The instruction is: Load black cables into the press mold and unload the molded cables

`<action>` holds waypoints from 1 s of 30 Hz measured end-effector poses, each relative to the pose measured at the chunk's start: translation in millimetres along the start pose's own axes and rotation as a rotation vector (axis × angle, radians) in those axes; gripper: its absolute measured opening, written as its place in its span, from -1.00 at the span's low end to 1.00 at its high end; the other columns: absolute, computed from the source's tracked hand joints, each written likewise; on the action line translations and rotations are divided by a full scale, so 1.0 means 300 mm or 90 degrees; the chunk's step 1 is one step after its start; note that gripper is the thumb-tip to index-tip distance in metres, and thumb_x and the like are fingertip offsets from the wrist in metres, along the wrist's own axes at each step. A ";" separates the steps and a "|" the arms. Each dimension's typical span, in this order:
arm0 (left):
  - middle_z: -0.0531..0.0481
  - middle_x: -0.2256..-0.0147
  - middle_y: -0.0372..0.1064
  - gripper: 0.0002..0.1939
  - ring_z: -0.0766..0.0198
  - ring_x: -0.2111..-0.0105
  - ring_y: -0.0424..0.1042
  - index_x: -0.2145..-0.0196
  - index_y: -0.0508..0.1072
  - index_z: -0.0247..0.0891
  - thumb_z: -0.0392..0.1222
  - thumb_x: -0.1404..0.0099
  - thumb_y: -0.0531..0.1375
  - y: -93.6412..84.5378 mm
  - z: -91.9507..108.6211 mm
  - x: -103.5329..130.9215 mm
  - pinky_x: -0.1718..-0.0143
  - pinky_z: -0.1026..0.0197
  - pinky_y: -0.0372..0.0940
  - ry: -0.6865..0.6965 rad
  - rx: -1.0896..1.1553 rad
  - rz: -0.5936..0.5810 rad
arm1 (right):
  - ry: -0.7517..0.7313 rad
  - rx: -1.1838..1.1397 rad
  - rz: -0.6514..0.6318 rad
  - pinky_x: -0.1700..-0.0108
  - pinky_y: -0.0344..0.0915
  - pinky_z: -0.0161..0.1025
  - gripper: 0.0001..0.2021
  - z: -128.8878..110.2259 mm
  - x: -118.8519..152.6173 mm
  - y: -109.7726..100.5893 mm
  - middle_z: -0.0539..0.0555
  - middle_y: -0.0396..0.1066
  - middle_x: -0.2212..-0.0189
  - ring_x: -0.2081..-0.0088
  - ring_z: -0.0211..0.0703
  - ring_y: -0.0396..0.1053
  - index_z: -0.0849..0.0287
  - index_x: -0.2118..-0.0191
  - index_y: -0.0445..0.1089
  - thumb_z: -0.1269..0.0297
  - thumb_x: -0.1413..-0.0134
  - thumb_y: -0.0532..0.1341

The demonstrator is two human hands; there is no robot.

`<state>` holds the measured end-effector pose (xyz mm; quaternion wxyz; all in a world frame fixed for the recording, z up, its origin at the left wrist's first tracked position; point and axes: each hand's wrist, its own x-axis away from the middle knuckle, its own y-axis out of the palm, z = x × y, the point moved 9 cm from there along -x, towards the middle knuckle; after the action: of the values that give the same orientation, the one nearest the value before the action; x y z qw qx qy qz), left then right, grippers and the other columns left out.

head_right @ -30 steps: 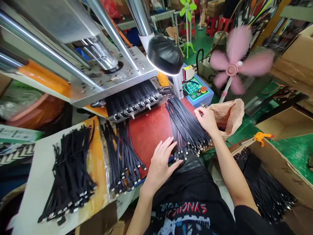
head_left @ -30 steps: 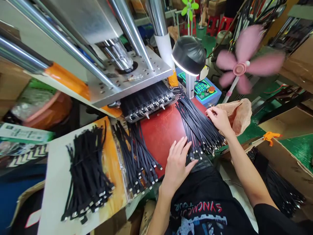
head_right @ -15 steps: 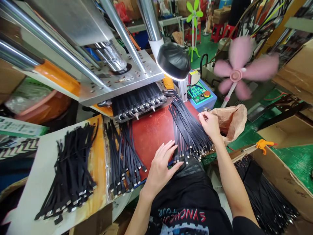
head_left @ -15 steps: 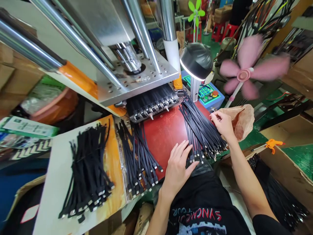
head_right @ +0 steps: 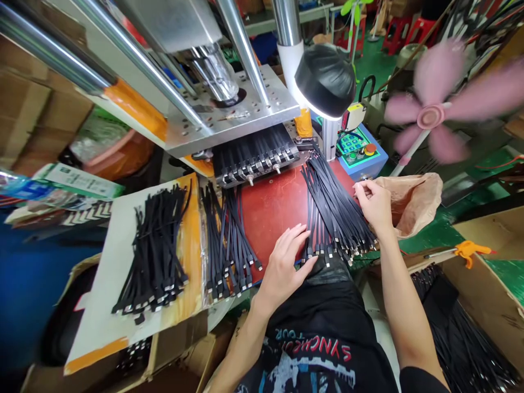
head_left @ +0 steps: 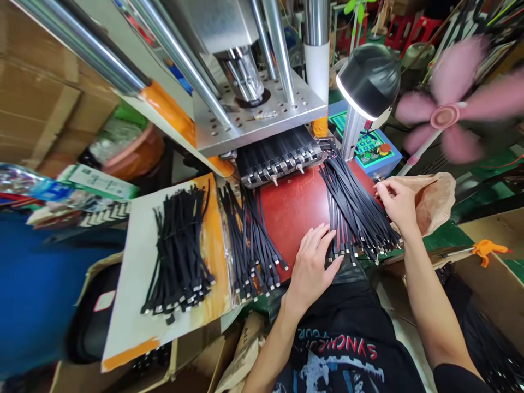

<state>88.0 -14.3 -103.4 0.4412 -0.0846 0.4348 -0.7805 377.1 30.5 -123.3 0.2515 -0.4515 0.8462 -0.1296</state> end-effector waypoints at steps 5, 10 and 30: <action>-0.25 -0.42 0.19 -0.30 -0.11 -0.49 0.07 -0.36 0.29 -0.17 -0.08 -0.35 0.38 0.014 0.006 -0.004 -0.49 -0.34 0.03 0.004 -0.007 -0.074 | 0.007 0.000 0.000 0.29 0.38 -0.23 -0.77 -0.010 0.000 -0.004 0.03 0.54 0.44 0.41 -0.15 0.48 0.15 0.28 0.55 0.15 -0.29 0.23; -0.22 -0.41 0.20 -0.61 -0.07 -0.48 0.09 -0.16 0.48 -0.15 -0.18 -0.41 0.31 0.013 0.009 -0.008 -0.49 -0.32 0.02 -0.004 -0.017 -0.080 | 0.024 -0.009 0.010 0.28 0.41 -0.22 -0.80 -0.012 0.003 -0.008 0.03 0.53 0.45 0.40 -0.14 0.49 0.15 0.28 0.56 0.17 -0.26 0.24; -0.30 -0.44 0.13 -0.58 -0.10 -0.50 0.03 -0.16 0.43 -0.20 -0.10 -0.40 0.32 0.032 0.018 -0.004 -0.50 -0.32 -0.03 0.003 -0.060 -0.094 | 0.021 -0.002 0.009 0.28 0.41 -0.19 -0.78 0.006 0.003 -0.011 0.04 0.54 0.44 0.39 -0.12 0.50 0.14 0.25 0.57 0.14 -0.29 0.24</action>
<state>97.5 -18.9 -107.1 0.3767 -0.1351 0.4644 -0.7901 379.9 27.9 -123.8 0.2377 -0.4440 0.8535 -0.1340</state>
